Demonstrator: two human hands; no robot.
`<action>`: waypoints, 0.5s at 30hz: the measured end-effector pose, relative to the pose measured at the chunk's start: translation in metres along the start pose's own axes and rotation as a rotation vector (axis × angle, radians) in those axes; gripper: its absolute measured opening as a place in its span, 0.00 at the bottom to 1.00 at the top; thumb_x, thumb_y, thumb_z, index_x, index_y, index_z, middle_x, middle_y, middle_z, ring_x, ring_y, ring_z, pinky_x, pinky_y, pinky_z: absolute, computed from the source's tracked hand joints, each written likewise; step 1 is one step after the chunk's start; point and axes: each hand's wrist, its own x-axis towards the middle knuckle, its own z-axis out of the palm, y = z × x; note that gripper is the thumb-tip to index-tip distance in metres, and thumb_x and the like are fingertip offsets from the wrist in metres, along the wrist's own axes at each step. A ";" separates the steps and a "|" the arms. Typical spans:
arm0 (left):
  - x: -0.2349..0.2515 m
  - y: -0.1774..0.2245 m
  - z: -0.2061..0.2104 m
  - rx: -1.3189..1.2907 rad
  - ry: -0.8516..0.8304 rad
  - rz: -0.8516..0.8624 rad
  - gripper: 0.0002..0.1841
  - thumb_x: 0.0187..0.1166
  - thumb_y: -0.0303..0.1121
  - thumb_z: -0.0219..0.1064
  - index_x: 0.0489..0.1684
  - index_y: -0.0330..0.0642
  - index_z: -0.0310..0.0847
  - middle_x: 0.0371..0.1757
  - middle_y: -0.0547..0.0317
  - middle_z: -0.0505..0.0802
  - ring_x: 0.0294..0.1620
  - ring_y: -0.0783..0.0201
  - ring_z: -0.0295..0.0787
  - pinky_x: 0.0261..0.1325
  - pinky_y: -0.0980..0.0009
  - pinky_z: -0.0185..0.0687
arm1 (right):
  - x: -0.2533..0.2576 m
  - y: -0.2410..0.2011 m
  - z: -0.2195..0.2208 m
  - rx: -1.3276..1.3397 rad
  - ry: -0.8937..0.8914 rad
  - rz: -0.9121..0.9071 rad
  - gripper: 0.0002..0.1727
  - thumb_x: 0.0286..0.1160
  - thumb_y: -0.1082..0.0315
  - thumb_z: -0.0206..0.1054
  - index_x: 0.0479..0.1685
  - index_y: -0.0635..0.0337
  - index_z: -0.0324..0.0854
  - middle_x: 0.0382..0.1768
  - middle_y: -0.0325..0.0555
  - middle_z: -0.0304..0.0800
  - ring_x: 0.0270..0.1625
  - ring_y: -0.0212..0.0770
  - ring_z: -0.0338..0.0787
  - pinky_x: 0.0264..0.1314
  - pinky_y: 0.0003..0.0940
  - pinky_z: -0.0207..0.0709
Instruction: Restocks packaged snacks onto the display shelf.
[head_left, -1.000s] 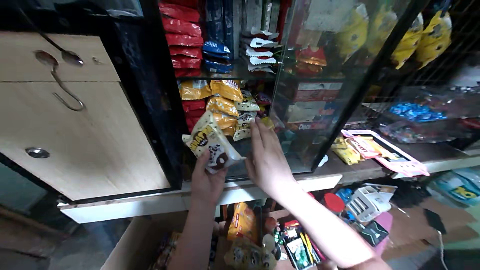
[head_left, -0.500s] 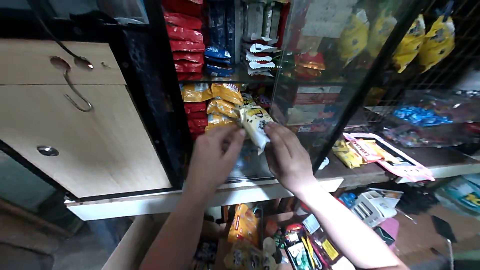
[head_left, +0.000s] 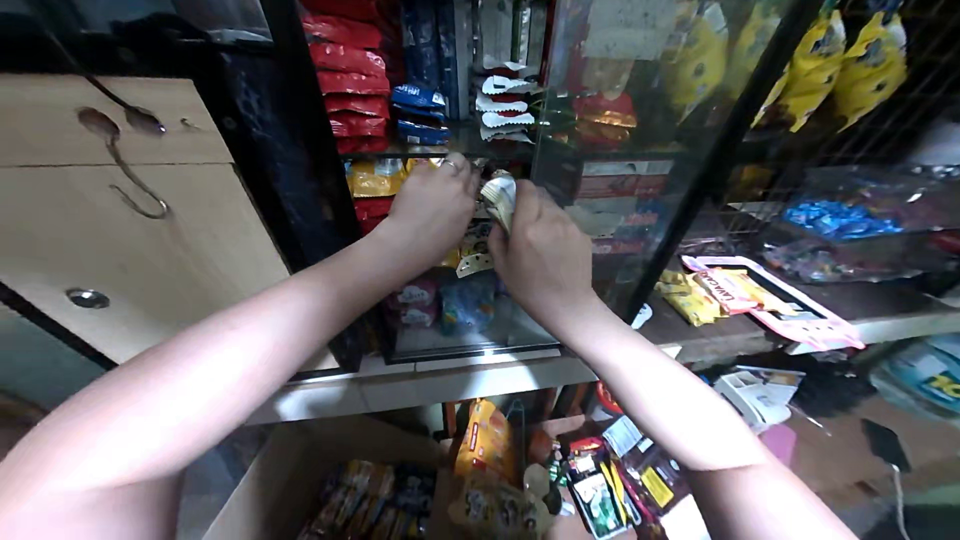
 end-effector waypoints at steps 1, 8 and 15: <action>0.000 0.001 0.000 0.010 -0.035 -0.046 0.15 0.78 0.12 0.55 0.59 0.21 0.80 0.74 0.34 0.80 0.75 0.35 0.75 0.58 0.43 0.77 | 0.004 -0.005 0.001 -0.026 -0.035 0.011 0.23 0.72 0.71 0.69 0.62 0.82 0.80 0.41 0.65 0.91 0.41 0.58 0.94 0.33 0.44 0.84; 0.001 0.006 -0.010 -0.050 -0.188 -0.275 0.12 0.80 0.16 0.59 0.57 0.26 0.83 0.74 0.33 0.79 0.50 0.32 0.89 0.43 0.38 0.83 | 0.029 -0.022 0.018 -0.187 -0.290 0.049 0.23 0.80 0.82 0.55 0.74 0.82 0.68 0.53 0.69 0.86 0.56 0.61 0.90 0.47 0.44 0.83; 0.002 0.003 -0.007 -0.111 -0.133 -0.355 0.21 0.82 0.19 0.57 0.74 0.29 0.75 0.77 0.38 0.80 0.56 0.29 0.88 0.43 0.34 0.81 | 0.034 -0.028 0.059 -0.080 -0.094 0.152 0.21 0.78 0.79 0.59 0.70 0.77 0.74 0.62 0.68 0.83 0.68 0.62 0.84 0.61 0.49 0.80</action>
